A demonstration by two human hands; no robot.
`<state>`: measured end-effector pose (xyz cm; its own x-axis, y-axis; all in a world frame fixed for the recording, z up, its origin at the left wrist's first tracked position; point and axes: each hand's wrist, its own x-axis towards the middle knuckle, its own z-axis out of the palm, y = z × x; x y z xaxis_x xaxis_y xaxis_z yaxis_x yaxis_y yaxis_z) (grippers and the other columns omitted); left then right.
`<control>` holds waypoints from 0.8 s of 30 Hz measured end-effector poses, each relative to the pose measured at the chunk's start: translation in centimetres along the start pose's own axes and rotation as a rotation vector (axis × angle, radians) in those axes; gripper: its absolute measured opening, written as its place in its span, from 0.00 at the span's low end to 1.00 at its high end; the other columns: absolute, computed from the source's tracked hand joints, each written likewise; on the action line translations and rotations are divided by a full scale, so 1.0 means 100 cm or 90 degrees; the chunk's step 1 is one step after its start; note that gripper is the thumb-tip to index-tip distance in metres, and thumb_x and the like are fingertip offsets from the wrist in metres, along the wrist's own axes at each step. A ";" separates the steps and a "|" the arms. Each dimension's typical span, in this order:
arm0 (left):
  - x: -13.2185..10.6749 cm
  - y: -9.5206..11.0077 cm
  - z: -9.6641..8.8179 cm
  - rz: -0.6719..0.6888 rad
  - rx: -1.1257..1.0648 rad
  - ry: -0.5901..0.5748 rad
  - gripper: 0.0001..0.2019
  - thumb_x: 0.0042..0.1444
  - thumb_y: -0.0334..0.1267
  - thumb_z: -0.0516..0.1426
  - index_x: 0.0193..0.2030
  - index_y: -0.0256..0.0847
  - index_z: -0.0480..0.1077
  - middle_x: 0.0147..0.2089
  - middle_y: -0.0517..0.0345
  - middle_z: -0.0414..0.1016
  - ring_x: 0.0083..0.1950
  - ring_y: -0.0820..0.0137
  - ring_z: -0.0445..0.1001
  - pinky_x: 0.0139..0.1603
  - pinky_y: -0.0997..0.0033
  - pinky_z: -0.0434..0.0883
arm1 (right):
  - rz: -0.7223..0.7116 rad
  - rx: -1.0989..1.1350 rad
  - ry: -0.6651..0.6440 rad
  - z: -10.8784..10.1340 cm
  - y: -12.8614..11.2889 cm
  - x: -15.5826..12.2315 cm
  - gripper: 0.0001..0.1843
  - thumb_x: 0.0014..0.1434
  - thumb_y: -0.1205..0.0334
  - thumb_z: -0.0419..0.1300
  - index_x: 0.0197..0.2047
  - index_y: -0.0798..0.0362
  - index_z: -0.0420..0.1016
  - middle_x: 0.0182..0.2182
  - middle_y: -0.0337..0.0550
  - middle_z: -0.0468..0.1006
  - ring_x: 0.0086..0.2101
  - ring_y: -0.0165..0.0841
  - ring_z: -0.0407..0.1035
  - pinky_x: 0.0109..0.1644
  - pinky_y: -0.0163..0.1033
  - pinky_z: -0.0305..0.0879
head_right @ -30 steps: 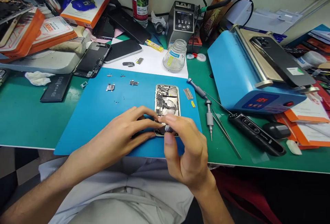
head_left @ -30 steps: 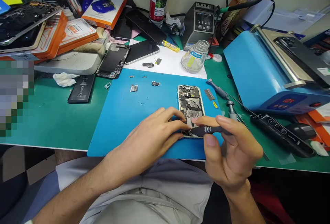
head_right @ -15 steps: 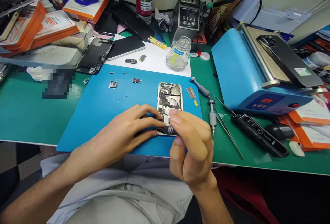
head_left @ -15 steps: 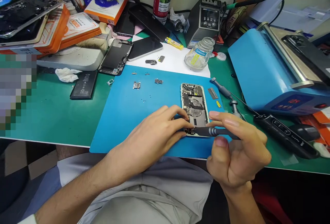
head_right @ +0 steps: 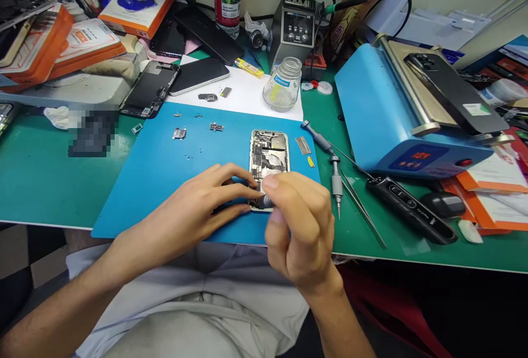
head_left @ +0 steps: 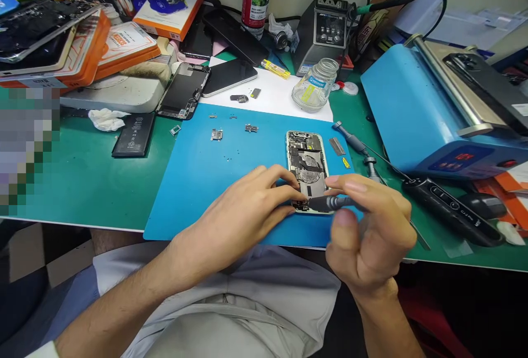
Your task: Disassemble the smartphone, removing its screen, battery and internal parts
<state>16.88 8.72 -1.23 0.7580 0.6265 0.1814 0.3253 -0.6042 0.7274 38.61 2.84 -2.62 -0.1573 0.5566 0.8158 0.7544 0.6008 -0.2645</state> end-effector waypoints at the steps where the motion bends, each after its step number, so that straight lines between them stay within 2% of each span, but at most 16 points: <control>1: 0.000 0.000 0.000 0.002 0.003 0.000 0.12 0.80 0.36 0.57 0.62 0.45 0.78 0.65 0.52 0.75 0.62 0.58 0.75 0.64 0.52 0.77 | 0.010 0.013 0.000 0.000 0.000 -0.001 0.32 0.68 0.70 0.61 0.73 0.42 0.70 0.55 0.48 0.82 0.50 0.46 0.83 0.46 0.55 0.88; 5: 0.000 -0.001 0.001 0.013 0.018 0.005 0.11 0.80 0.37 0.55 0.61 0.45 0.78 0.66 0.51 0.75 0.60 0.59 0.75 0.62 0.53 0.76 | 0.025 0.004 -0.005 0.000 -0.001 -0.001 0.33 0.67 0.66 0.65 0.73 0.39 0.70 0.54 0.48 0.82 0.50 0.48 0.84 0.41 0.53 0.88; 9: 0.000 -0.002 0.002 0.012 0.018 0.007 0.12 0.80 0.37 0.56 0.62 0.44 0.78 0.66 0.52 0.75 0.60 0.60 0.75 0.63 0.53 0.76 | 0.046 0.024 -0.014 0.000 -0.002 -0.002 0.35 0.69 0.68 0.62 0.75 0.38 0.68 0.57 0.48 0.82 0.53 0.49 0.84 0.47 0.57 0.88; 11: 0.000 -0.001 0.001 0.010 0.018 0.004 0.12 0.80 0.37 0.55 0.62 0.44 0.78 0.66 0.52 0.76 0.59 0.60 0.75 0.62 0.54 0.76 | 0.039 0.029 -0.010 0.000 -0.002 -0.003 0.35 0.68 0.67 0.65 0.75 0.40 0.69 0.58 0.49 0.82 0.54 0.50 0.84 0.49 0.58 0.88; 13: 0.000 -0.001 0.001 0.009 0.020 0.003 0.12 0.80 0.36 0.56 0.62 0.43 0.79 0.65 0.52 0.76 0.59 0.60 0.75 0.62 0.54 0.76 | 0.042 0.015 -0.011 -0.001 -0.002 -0.004 0.34 0.67 0.67 0.66 0.74 0.42 0.71 0.57 0.49 0.83 0.53 0.50 0.84 0.49 0.58 0.88; 15: 0.000 -0.001 0.001 0.009 0.021 0.004 0.12 0.80 0.35 0.56 0.62 0.44 0.78 0.65 0.52 0.76 0.59 0.59 0.75 0.62 0.54 0.76 | 0.052 0.016 -0.014 -0.001 -0.002 -0.004 0.32 0.69 0.68 0.62 0.74 0.42 0.71 0.58 0.49 0.83 0.53 0.51 0.84 0.48 0.59 0.88; 20: 0.000 -0.001 0.001 0.007 0.021 0.006 0.12 0.80 0.36 0.56 0.61 0.45 0.79 0.65 0.52 0.76 0.59 0.59 0.75 0.62 0.53 0.76 | 0.043 0.031 -0.004 0.000 -0.002 -0.004 0.38 0.66 0.69 0.66 0.77 0.41 0.69 0.58 0.49 0.85 0.53 0.50 0.84 0.47 0.57 0.87; 24: -0.001 -0.001 0.001 0.006 0.016 0.003 0.13 0.80 0.36 0.56 0.63 0.45 0.78 0.66 0.52 0.76 0.61 0.59 0.75 0.63 0.54 0.76 | 0.044 0.052 0.016 -0.001 -0.003 -0.004 0.36 0.68 0.69 0.61 0.78 0.44 0.70 0.59 0.52 0.85 0.53 0.50 0.84 0.48 0.58 0.85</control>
<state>16.87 8.68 -1.37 0.7588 0.6225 0.1913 0.3321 -0.6226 0.7085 38.51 2.42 -2.85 -0.0900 0.5849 0.8061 0.7080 0.6068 -0.3613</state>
